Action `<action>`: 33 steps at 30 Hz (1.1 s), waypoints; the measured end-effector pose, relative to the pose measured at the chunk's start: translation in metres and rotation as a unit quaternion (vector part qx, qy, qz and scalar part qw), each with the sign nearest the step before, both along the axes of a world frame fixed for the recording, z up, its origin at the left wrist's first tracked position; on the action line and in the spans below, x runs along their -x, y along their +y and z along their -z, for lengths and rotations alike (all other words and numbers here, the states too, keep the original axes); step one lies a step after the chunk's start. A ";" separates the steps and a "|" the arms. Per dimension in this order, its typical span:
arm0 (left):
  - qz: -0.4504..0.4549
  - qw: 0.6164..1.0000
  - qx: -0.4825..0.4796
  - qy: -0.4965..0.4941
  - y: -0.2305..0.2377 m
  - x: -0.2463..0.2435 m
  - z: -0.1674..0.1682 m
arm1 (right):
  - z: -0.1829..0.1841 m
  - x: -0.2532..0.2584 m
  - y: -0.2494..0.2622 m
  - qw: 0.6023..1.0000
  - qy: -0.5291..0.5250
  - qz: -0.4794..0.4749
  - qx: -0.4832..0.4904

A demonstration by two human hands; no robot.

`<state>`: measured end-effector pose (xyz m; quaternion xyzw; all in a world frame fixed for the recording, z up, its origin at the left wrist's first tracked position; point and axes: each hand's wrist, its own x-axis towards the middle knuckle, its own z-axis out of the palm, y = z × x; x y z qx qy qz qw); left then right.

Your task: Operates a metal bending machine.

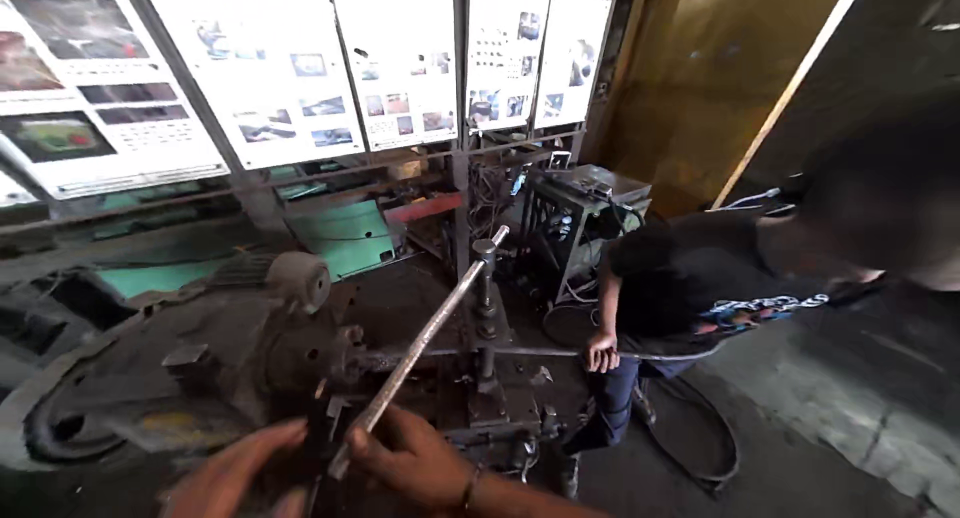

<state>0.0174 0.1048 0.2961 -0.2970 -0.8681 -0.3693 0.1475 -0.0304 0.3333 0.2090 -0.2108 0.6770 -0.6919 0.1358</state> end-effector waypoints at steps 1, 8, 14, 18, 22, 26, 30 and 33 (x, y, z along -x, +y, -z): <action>-0.038 0.997 0.061 -0.037 0.024 0.002 0.001 | -0.003 0.002 0.013 0.997 0.050 -0.029 -0.060; -0.237 0.954 0.185 0.007 0.107 0.062 0.056 | -0.039 0.075 0.202 0.940 0.255 0.111 -0.200; -0.263 0.938 0.226 0.018 0.132 0.113 0.054 | -0.069 0.221 0.317 0.773 0.376 0.259 -0.441; -0.266 0.936 0.229 -0.012 0.144 0.116 0.043 | -0.076 0.284 0.327 0.724 0.401 0.128 -0.546; -0.286 0.928 0.240 -0.017 0.145 0.122 0.034 | -0.093 0.290 0.310 0.697 0.386 0.099 -0.596; -0.300 0.918 0.261 0.006 0.161 0.122 0.034 | -0.078 0.290 0.310 0.704 0.420 0.135 -0.557; -0.328 0.898 0.292 0.018 0.174 0.126 0.032 | -0.064 0.289 0.314 0.710 0.439 0.166 -0.525; -0.313 0.904 0.290 0.009 0.172 0.134 0.024 | -0.072 0.288 0.317 0.713 0.409 0.143 -0.552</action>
